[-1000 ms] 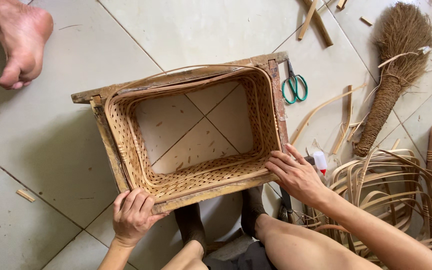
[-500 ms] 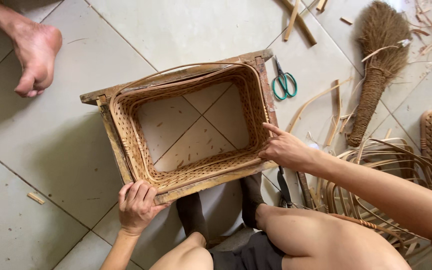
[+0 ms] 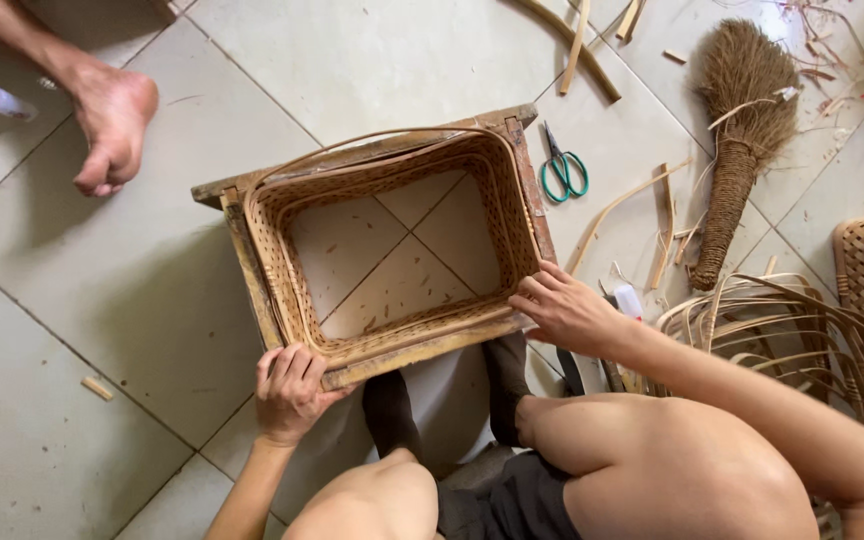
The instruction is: The person sits on the floor assembling a woven bamboo basket in a wooden frame. They fit a curved woven bamboo panel into the frame, trim and secure rim strips with scissors, then lay and weave thin bamboo strips across the basket bottom and press them into place by hand.
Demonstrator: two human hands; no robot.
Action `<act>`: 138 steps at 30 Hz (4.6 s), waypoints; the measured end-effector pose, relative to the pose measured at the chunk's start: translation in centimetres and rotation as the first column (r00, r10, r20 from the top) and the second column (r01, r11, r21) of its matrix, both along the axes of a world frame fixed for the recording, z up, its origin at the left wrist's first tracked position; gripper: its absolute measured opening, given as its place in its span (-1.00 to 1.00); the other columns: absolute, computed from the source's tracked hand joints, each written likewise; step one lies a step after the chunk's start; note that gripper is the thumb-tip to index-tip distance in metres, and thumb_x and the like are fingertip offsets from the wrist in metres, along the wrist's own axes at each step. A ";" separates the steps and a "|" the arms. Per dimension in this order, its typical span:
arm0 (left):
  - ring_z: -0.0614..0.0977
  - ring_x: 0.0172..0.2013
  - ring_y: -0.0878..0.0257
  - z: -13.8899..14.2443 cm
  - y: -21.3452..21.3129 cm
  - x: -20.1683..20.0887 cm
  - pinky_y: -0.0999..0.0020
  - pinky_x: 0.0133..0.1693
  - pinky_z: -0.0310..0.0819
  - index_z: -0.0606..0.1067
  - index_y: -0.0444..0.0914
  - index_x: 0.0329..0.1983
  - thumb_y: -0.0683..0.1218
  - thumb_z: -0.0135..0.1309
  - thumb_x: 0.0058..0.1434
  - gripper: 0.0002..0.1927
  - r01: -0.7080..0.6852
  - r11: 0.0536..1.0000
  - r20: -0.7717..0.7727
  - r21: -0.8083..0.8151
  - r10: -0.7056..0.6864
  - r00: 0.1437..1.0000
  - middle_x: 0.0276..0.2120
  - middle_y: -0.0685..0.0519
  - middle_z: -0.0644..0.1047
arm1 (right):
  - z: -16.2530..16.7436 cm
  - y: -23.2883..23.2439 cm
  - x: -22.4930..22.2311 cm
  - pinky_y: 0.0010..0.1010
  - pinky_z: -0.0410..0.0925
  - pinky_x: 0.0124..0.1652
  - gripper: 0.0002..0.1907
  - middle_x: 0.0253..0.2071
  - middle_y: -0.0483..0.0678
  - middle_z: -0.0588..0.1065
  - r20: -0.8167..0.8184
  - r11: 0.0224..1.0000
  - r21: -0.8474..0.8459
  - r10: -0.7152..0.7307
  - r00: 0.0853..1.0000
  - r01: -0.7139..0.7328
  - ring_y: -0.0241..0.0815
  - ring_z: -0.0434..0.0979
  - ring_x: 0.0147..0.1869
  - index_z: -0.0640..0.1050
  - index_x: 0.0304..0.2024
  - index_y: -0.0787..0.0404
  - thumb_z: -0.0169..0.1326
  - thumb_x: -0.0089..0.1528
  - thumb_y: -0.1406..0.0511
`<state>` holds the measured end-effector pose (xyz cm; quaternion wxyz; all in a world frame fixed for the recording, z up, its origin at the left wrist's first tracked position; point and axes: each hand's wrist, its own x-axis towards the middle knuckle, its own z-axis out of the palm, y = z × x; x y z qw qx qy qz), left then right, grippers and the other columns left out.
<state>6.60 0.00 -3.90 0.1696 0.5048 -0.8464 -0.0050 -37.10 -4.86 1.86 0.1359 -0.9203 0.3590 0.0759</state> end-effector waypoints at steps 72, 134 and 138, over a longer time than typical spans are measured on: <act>0.46 -0.39 0.40 -2.1 -11.0 5.4 0.55 -0.32 0.45 0.46 -0.17 -0.31 -0.01 0.37 0.12 -0.70 -0.027 0.583 -0.558 0.812 0.789 0.258 -0.41 0.19 0.47 | -5.3 -14.2 18.5 -0.31 0.45 -0.09 -0.88 -0.25 -0.10 0.51 0.531 0.916 -0.288 -0.088 0.843 0.278 -0.15 0.52 -0.11 0.65 -0.17 0.19 0.16 0.26 0.33; 0.71 -0.32 0.12 0.4 -21.5 -21.3 0.28 -0.35 0.65 0.61 -0.25 -0.42 -0.27 0.16 0.15 -0.92 -0.022 0.989 0.070 0.148 0.012 0.997 -0.34 -0.07 0.62 | -6.0 -6.7 3.4 -0.15 0.49 -0.33 -0.80 -0.18 0.16 0.47 -0.053 0.507 -0.250 -0.858 0.512 0.825 0.08 0.61 -0.23 0.31 -0.15 0.28 0.05 0.25 0.50; 0.71 -0.34 0.11 0.2 -20.8 -20.8 0.28 -0.34 0.66 0.62 -0.24 -0.44 -0.27 0.17 0.08 -0.93 0.005 0.987 0.067 0.161 -0.016 0.998 -0.37 -0.07 0.62 | -5.6 -6.7 3.9 -0.15 0.49 -0.31 -0.78 -0.23 0.14 0.47 -0.046 0.535 -0.305 -0.834 0.549 0.788 0.08 0.60 -0.24 0.33 -0.18 0.27 0.06 0.18 0.50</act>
